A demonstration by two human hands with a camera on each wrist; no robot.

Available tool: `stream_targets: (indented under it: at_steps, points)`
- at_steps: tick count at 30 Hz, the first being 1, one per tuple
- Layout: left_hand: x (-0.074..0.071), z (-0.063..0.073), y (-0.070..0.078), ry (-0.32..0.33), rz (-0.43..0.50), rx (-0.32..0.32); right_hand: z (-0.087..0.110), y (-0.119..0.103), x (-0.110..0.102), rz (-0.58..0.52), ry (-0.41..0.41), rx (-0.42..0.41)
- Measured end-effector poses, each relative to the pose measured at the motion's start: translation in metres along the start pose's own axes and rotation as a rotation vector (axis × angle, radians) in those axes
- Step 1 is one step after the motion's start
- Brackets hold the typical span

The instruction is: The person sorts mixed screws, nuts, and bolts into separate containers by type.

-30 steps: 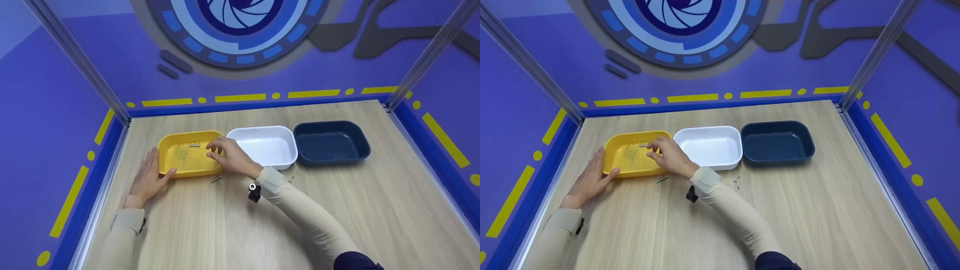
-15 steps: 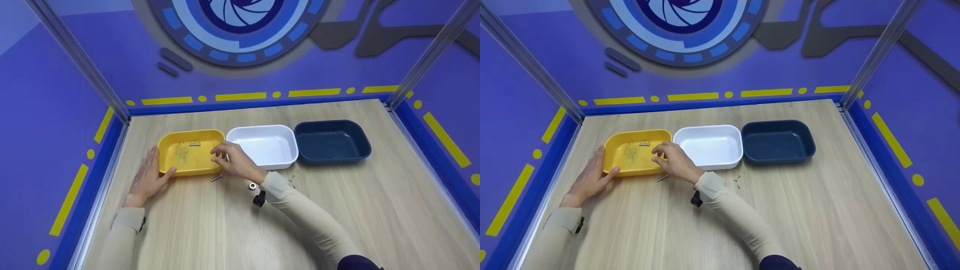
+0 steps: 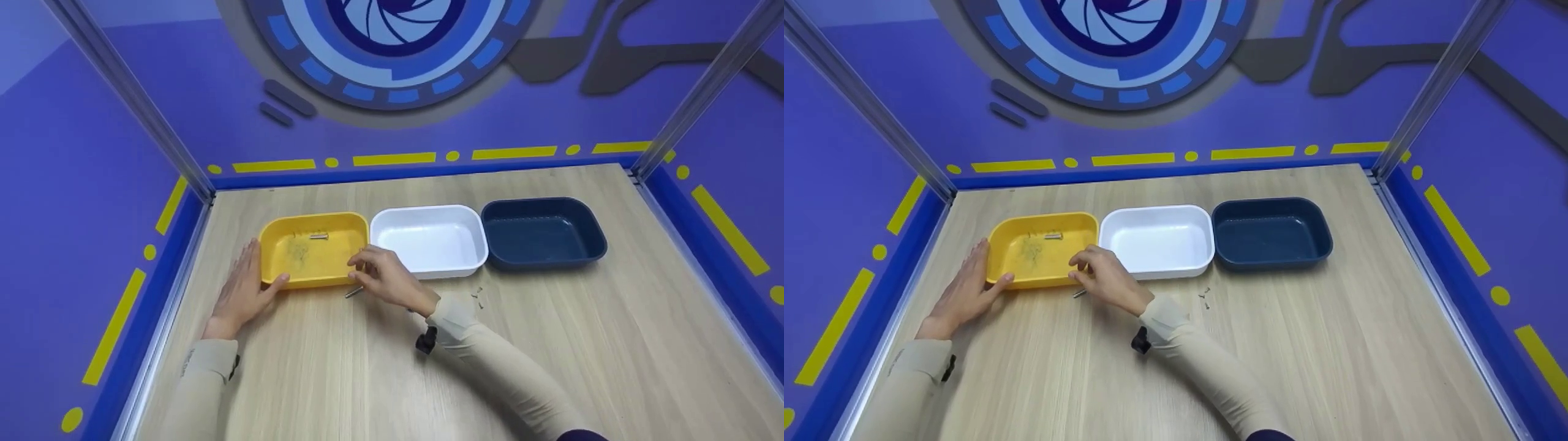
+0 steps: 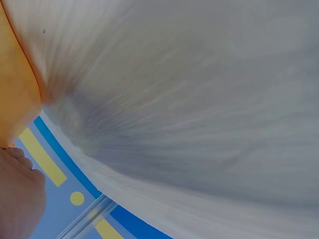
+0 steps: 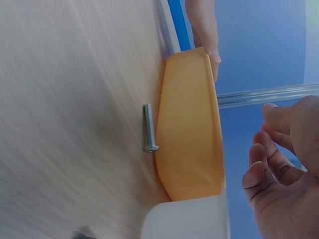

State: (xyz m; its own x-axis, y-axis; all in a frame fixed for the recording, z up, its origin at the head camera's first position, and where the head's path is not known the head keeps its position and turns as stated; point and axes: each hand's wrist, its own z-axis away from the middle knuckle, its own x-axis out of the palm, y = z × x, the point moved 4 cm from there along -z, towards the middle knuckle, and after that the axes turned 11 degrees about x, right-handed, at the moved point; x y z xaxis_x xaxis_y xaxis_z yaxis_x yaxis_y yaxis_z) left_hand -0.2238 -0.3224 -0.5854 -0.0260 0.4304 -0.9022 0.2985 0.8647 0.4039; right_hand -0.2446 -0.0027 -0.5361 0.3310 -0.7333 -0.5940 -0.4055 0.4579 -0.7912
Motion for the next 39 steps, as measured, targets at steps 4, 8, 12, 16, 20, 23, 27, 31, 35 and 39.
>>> stream_targets:
  at_steps: [4, 8, 12, 16, 20, 23, 27, 31, 35, 39]
  points:
    - [0.000, -0.001, 0.001, -0.004, 0.001, -0.002, 0.006, 0.003, 0.003, -0.019, 0.004, 0.000]
    - [0.000, -0.001, 0.001, -0.008, -0.003, -0.008, 0.012, 0.008, 0.008, -0.034, 0.001, 0.002]
    - [0.000, -0.001, 0.002, -0.008, 0.001, -0.003, 0.018, 0.013, 0.012, -0.051, 0.001, 0.020]
    - [0.000, 0.000, 0.003, 0.001, 0.000, 0.010, 0.025, 0.017, 0.017, -0.054, -0.002, 0.048]
    - [0.000, 0.002, 0.002, 0.003, 0.001, 0.009, 0.032, 0.021, 0.023, -0.053, -0.004, 0.077]
    - [0.000, 0.001, 0.002, 0.000, -0.002, 0.001, 0.036, 0.024, 0.027, -0.047, 0.015, 0.100]
    - [-0.001, 0.000, 0.002, -0.004, -0.006, -0.003, 0.038, 0.028, 0.033, -0.035, 0.060, 0.125]
    - [-0.001, 0.000, 0.001, -0.006, -0.007, -0.007, 0.037, 0.034, 0.040, -0.042, 0.105, 0.158]
    - [0.000, 0.000, 0.001, 0.001, -0.004, 0.002, 0.035, 0.040, 0.046, -0.043, 0.144, 0.200]
    - [-0.001, 0.000, 0.001, -0.002, 0.007, -0.001, 0.033, 0.044, 0.050, -0.061, 0.166, 0.232]
